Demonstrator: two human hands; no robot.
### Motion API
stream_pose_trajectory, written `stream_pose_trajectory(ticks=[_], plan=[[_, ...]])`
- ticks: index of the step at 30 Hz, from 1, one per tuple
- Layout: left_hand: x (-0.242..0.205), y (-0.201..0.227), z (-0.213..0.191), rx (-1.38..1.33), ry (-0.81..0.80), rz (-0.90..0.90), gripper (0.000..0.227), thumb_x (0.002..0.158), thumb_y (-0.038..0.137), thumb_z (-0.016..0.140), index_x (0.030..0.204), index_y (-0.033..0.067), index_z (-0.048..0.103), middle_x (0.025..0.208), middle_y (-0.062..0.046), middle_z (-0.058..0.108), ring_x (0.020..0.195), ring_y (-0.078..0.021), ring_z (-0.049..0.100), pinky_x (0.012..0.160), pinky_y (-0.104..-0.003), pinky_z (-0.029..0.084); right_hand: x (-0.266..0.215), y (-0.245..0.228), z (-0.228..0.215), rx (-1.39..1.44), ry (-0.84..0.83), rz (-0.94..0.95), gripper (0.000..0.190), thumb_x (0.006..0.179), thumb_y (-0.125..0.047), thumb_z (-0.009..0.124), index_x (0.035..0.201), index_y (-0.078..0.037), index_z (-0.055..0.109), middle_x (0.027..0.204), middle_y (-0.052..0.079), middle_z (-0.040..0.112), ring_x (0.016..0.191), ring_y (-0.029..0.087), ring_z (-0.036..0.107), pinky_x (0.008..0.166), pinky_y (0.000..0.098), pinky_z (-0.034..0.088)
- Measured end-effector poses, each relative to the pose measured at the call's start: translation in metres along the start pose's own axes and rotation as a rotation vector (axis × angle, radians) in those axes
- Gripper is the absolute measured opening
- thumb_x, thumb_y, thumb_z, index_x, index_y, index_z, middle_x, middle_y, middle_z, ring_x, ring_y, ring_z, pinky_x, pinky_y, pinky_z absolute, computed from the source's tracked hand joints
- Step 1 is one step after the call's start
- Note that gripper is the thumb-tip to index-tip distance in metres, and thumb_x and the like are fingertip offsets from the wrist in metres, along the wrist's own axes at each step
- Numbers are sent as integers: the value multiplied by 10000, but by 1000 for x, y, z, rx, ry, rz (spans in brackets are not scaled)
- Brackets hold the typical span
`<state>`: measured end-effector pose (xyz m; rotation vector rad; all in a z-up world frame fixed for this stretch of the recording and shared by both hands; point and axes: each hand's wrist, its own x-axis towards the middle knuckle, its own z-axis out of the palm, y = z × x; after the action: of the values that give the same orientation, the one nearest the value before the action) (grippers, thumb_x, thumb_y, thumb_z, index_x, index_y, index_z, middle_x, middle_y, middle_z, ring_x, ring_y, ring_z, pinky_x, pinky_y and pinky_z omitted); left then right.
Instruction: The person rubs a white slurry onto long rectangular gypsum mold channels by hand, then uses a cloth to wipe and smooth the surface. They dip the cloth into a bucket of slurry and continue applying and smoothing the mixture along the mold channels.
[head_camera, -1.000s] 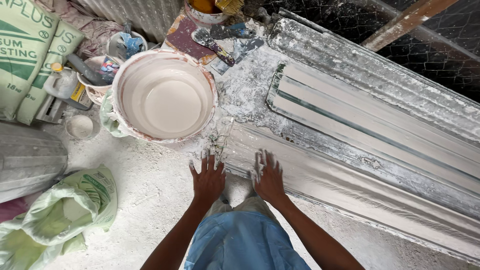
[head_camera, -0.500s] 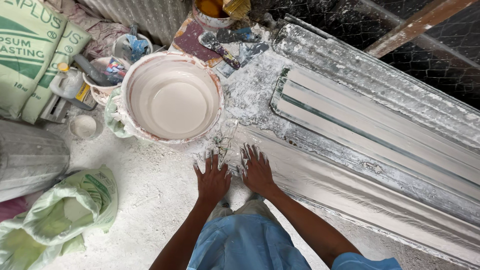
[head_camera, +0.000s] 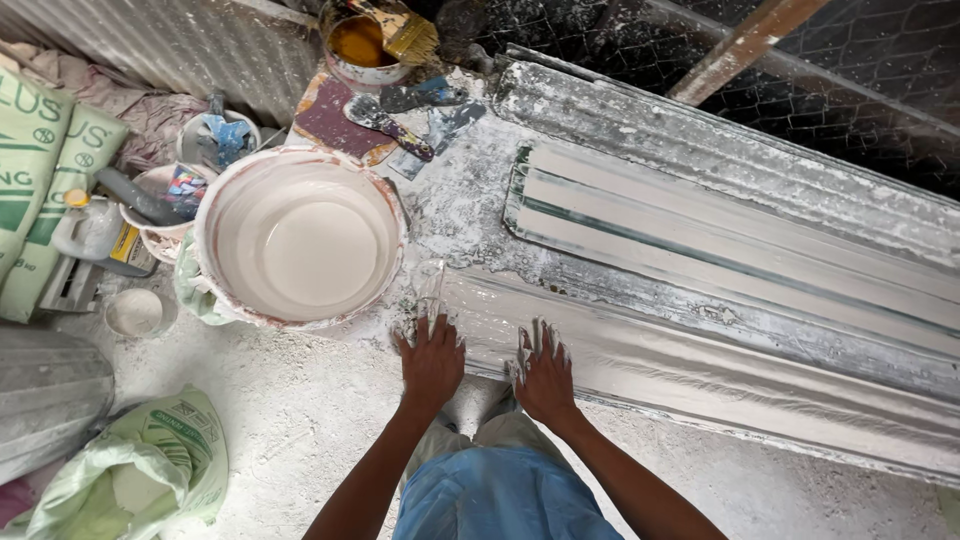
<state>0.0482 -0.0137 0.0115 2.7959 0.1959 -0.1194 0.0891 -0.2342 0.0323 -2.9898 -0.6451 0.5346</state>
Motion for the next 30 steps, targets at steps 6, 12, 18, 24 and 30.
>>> stream_pose_trajectory(ticks=[6, 12, 18, 24, 30], plan=[[7, 21, 17, -29, 42, -19, 472, 975, 378, 512, 1298, 52, 620, 1513, -105, 476, 1443, -389, 331, 1087, -777, 198, -9, 21, 5, 13, 62, -11, 760, 966, -354, 542, 1578, -33, 226, 1651, 265, 56, 1518, 468, 76, 1167, 645, 156], [-1, 113, 24, -134, -152, 139, 474, 997, 366, 466, 1310, 40, 611, 1571, -113, 416, 1518, -402, 234, 1131, -797, 111, -4, 50, 20, 154, 211, 8, 674, 895, -256, 603, 1503, -47, 397, 1597, 214, 231, 1457, 447, 211, 1134, 620, 242], [0, 93, -2, -245, 70, 79, 439, 982, 324, 502, 1271, 14, 618, 1566, -183, 398, 1485, -466, 249, 1083, -783, 136, 17, 96, 21, 239, 457, -253, 451, 887, -137, 600, 1326, -50, 543, 1309, 194, 515, 1253, 404, 450, 1086, 559, 359], [-42, 2, -56, -149, 400, -193, 416, 996, 253, 542, 1267, -56, 603, 1455, -248, 505, 1365, -448, 457, 1080, -647, 371, 46, 68, -29, 760, 292, -191, 311, 946, -72, 631, 1250, -29, 580, 1062, 171, 674, 955, 314, 667, 876, 406, 527], [-69, -72, -126, -543, 768, -519, 423, 977, 152, 570, 1323, -88, 527, 1382, -328, 534, 1195, -478, 576, 1051, -486, 466, 104, -12, -99, 796, 422, -655, 550, 866, 84, 581, 1404, -1, 504, 1280, 200, 631, 1198, 314, 606, 1051, 389, 447]])
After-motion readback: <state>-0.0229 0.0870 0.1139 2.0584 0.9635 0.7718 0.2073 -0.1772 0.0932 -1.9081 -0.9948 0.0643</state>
